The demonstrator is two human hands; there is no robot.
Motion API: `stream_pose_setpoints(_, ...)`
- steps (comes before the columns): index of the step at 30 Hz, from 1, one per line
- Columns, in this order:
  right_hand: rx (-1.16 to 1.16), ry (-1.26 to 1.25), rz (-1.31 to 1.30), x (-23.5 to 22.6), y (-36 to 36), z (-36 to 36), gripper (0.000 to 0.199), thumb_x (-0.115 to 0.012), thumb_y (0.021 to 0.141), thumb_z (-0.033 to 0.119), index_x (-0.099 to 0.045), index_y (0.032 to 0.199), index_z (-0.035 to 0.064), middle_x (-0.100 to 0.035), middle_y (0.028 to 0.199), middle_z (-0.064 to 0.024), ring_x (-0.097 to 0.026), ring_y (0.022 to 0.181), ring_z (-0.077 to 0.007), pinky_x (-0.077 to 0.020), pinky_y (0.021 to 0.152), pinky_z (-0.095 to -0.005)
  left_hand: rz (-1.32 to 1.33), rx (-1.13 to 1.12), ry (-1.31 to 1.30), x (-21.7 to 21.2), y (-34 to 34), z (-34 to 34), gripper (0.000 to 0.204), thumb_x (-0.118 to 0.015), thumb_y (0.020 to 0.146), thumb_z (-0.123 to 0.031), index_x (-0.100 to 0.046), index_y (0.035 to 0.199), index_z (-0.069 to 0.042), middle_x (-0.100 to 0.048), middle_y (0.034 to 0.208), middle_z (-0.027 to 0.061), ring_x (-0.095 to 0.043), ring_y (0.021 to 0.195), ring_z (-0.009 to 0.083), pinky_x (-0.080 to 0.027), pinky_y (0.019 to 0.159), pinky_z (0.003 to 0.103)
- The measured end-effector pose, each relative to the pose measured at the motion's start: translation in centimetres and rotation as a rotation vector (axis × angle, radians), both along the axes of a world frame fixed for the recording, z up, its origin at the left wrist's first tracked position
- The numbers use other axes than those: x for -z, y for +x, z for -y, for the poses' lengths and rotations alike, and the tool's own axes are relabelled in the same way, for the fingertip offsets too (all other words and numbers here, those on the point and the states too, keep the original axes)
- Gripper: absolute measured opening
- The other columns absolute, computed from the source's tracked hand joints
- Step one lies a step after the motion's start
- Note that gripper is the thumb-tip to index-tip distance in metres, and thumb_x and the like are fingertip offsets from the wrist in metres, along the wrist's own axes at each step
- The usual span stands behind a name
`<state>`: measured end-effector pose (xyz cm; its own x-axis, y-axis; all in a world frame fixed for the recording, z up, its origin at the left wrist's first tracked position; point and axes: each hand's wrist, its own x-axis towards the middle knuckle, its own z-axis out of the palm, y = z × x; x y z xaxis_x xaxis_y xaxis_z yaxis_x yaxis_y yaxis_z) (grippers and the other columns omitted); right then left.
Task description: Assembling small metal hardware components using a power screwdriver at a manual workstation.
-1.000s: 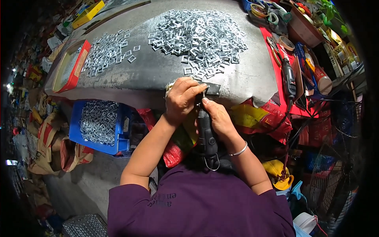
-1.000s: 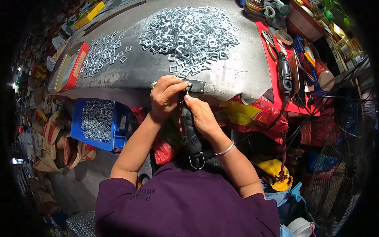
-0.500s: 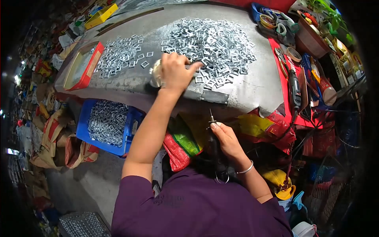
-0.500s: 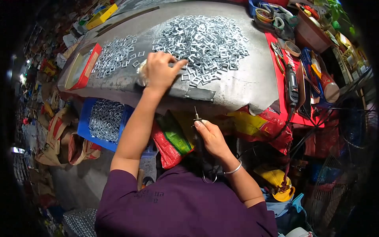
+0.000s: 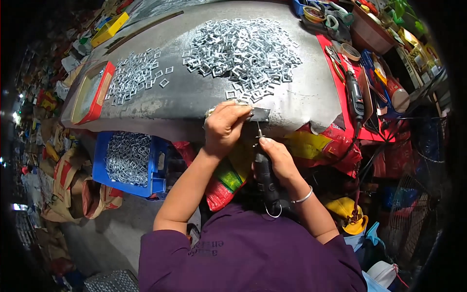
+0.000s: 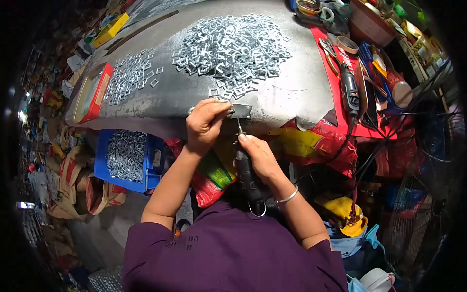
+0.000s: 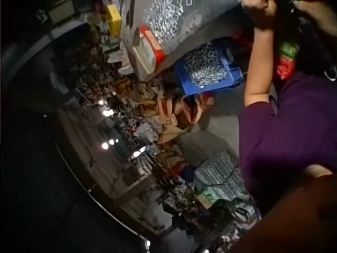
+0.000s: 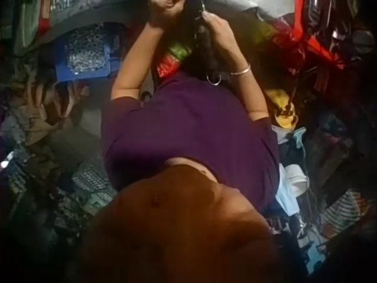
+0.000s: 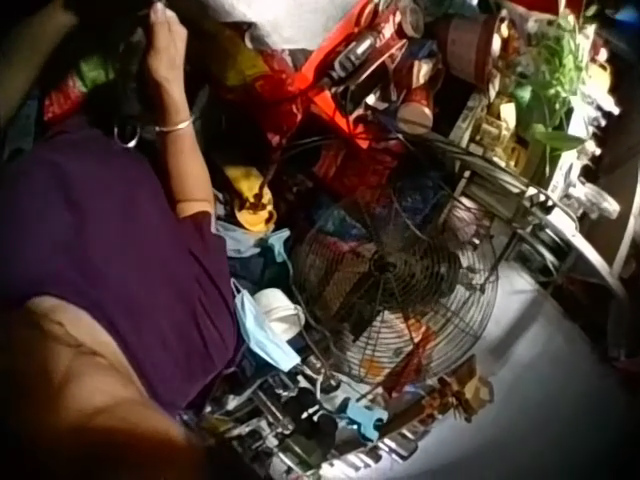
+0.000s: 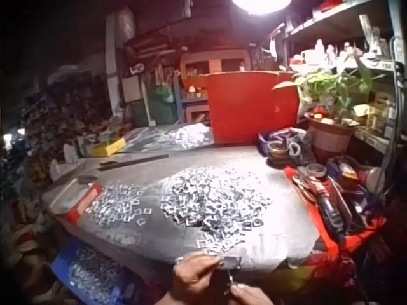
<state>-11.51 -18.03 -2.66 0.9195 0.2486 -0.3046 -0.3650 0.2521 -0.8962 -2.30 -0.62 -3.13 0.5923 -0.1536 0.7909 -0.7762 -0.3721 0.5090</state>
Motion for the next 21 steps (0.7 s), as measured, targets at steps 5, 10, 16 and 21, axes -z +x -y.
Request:
stream_pose_setpoints(5, -0.047, 0.057, -0.097, -0.2, 1.5, -0.7, 0.040, -0.047, 0.107, 0.040, -0.059, 0.095, 0.0040, -0.064, 0.067, -0.0111, -0.058, 0.048, -0.0192, -0.0475, 0.046, -0.0293, 0.059, 0.051, 0.070, 0.6, -0.2, -0.7, 0.029, -0.070, 0.078, 0.003, -0.076, 0.105, -0.006, -0.074, 0.099, 0.0049, -0.066, 0.090, 0.0246, -0.054, 0.085, 0.036)
stream_pose_setpoints(10, -0.008, 0.115, -0.203, -1.6, 2.4, -1.0, 0.041, -0.049, 0.106, 0.042, -0.056, 0.091, 0.0052, -0.064, 0.065, -0.0115, -0.057, 0.046, -0.0189, -0.0467, 0.044, -0.0294, 0.032, 0.039, 0.062, 0.8, -0.2, -0.9, 0.031, -0.069, 0.077, 0.001, -0.077, 0.107, -0.007, -0.071, 0.099, 0.0058, -0.064, 0.093, 0.0253, -0.053, 0.085, 0.036)
stream_pose_setpoints(16, -0.071, 0.055, -0.142, -2.8, 2.2, -0.8, 0.042, -0.049, 0.107, 0.043, -0.056, 0.090, 0.0052, -0.064, 0.066, -0.0116, -0.058, 0.047, -0.0193, -0.0475, 0.044, -0.0296, 0.071, 0.011, 0.089, 1.4, -0.1, -1.1, 0.033, -0.068, 0.077, -0.001, -0.076, 0.109, -0.007, -0.068, 0.099, 0.0062, -0.062, 0.093, 0.0265, -0.052, 0.084, 0.036)
stream_pose_setpoints(21, -0.057, 0.052, -0.009, -2.1, 2.0, -1.5, 0.044, -0.049, 0.107, 0.042, -0.060, 0.092, 0.0031, -0.065, 0.067, -0.0114, -0.059, 0.047, -0.0191, -0.0478, 0.044, -0.0287, 0.060, 0.030, 0.102, 1.3, -0.2, -0.9, 0.033, -0.067, 0.078, -0.001, -0.076, 0.109, -0.007, -0.068, 0.100, 0.0065, -0.062, 0.093, 0.0268, -0.052, 0.083, 0.036)
